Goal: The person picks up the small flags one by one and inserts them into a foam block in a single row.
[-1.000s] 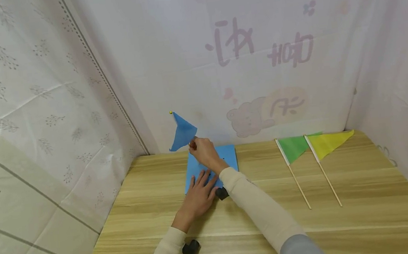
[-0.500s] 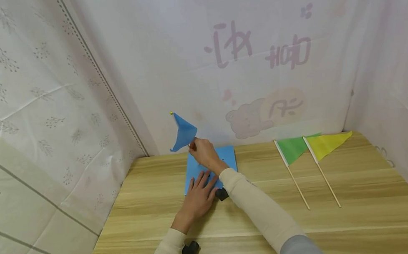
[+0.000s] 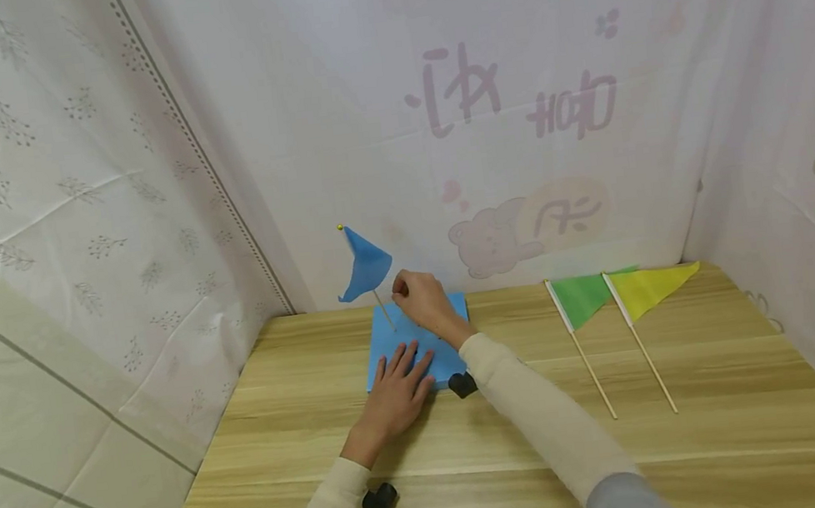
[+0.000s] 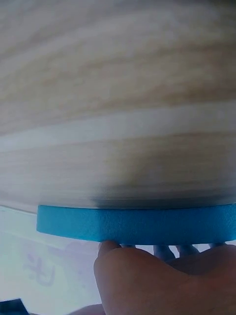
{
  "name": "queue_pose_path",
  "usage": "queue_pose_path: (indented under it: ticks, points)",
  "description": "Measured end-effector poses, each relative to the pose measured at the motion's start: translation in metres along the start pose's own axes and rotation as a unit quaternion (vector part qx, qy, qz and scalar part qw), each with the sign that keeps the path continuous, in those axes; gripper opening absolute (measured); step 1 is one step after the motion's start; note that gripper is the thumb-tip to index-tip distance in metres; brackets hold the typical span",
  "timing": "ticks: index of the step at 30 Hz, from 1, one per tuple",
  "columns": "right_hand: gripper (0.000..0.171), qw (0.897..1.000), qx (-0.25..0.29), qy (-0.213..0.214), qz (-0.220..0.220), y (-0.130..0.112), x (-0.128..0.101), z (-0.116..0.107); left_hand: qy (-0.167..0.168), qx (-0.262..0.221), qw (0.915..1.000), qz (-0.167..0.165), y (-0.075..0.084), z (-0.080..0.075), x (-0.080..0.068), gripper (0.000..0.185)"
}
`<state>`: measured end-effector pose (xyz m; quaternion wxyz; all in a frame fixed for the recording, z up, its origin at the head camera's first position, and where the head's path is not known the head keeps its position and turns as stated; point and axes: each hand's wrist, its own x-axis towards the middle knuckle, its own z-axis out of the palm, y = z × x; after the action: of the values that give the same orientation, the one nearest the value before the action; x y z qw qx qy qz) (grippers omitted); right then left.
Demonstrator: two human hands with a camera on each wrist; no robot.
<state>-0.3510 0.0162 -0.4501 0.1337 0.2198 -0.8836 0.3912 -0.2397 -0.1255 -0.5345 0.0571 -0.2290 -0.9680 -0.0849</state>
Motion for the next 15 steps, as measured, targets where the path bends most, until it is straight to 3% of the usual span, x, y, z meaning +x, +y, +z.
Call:
queue_pose_path:
  ticks: [15]
  points:
    - [0.008,1.0,0.003,0.016,0.021,0.046,-0.033,-0.072,-0.007,-0.017,0.9998,-0.009,-0.001,0.002,0.001,0.054]
